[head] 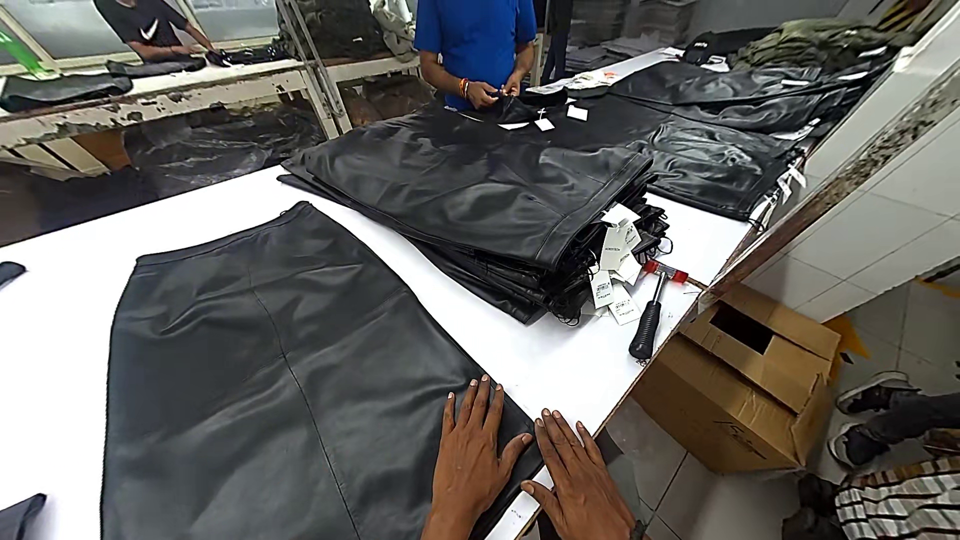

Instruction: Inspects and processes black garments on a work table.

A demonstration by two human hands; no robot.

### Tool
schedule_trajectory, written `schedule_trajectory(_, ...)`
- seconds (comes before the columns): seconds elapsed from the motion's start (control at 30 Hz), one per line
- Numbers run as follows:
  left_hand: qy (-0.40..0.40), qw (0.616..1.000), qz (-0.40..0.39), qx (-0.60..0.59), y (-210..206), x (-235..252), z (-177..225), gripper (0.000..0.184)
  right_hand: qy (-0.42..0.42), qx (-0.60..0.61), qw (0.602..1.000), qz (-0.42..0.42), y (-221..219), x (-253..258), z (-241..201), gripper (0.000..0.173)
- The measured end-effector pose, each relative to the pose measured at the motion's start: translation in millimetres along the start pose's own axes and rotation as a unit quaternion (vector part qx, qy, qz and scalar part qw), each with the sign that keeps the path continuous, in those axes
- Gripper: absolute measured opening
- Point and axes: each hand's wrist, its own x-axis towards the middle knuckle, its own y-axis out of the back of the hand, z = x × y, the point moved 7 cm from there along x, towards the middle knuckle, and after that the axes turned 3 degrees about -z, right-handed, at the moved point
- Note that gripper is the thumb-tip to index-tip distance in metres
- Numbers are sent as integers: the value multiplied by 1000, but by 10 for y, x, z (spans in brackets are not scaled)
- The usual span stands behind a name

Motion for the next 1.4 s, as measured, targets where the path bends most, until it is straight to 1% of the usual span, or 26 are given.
schedule_trajectory(0.07,-19,995,58,-75,82,-31,-21,71,5,0,1000,2,-8,-10,10,86)
schedule_trajectory(0.17,-17,957,174,-230,274,-109,-137,44,5,8,1000,3,-23,-16,14,86)
schedule_trajectory(0.23,17,928,243,-283,366,-151,-211,42,2,12,1000,2,-31,-20,22,85)
schedule_trajectory(0.3,44,924,245,-289,393,-150,-223,35,3,13,1000,-3,-34,-10,28,85)
schedule_trajectory(0.37,45,946,201,-250,327,-129,-201,60,7,16,1000,-5,-35,-13,13,84)
schedule_trajectory(0.4,33,956,194,-219,291,-117,-187,64,11,19,1000,-7,-29,-15,1,84)
schedule_trajectory(0.47,9,970,188,-157,212,-78,-143,61,20,32,999,-13,24,4,21,80)
schedule_trajectory(0.53,10,987,132,-86,92,-53,-104,76,21,56,998,10,137,79,149,67)
schedule_trajectory(0.6,19,998,64,-20,23,-38,-69,91,-16,81,994,74,351,271,475,50)
schedule_trajectory(0.67,21,998,56,-2,21,-31,-54,95,-94,40,987,126,627,550,998,40)
schedule_trajectory(0.7,20,998,64,1,20,-29,-55,95,-145,14,981,129,742,695,1301,39)
schedule_trajectory(0.73,21,997,73,3,19,-33,-57,95,-208,3,973,102,808,825,1608,45)
schedule_trajectory(0.83,34,997,73,7,26,-41,-57,94,-371,40,928,25,803,1064,2346,70)
schedule_trajectory(0.97,41,997,66,-1,38,-36,-52,91,-448,156,880,19,635,1102,2837,93)
schedule_trajectory(1.0,42,997,63,0,30,-32,-54,91,-465,202,862,20,607,1088,2907,92)
schedule_trajectory(1.03,43,997,59,0,21,-35,-55,90,-479,270,835,32,585,1047,2936,83)
schedule_trajectory(1.07,43,997,56,-2,17,-39,-54,90,-489,362,791,54,580,995,2897,66)
schedule_trajectory(1.1,43,998,54,-3,19,-37,-56,89,-492,457,737,83,608,951,2793,40)
schedule_trajectory(1.13,43,998,53,-3,18,-35,-58,88,-485,546,676,101,639,905,2678,24)
schedule_trajectory(1.17,43,998,51,-5,17,-36,-57,87,-470,621,619,101,670,843,2564,22)
schedule_trajectory(1.2,43,998,50,-5,15,-40,-53,87,-455,672,577,91,714,754,2431,24)
schedule_trajectory(1.23,43,998,48,-5,16,-43,-47,86,-440,685,575,78,765,637,2293,26)
schedule_trajectory(1.27,43,998,41,-5,18,-44,-40,86,-423,663,616,54,802,498,2159,28)
schedule_trajectory(1.33,40,999,34,-2,25,-42,-28,85,-367,579,728,-5,870,198,1805,37)
schedule_trajectory(1.37,40,999,29,-1,25,-43,-24,84,-339,550,764,-10,871,33,1611,42)
schedule_trajectory(1.4,38,999,28,0,25,-45,-17,82,-316,540,780,-10,846,-130,1414,46)
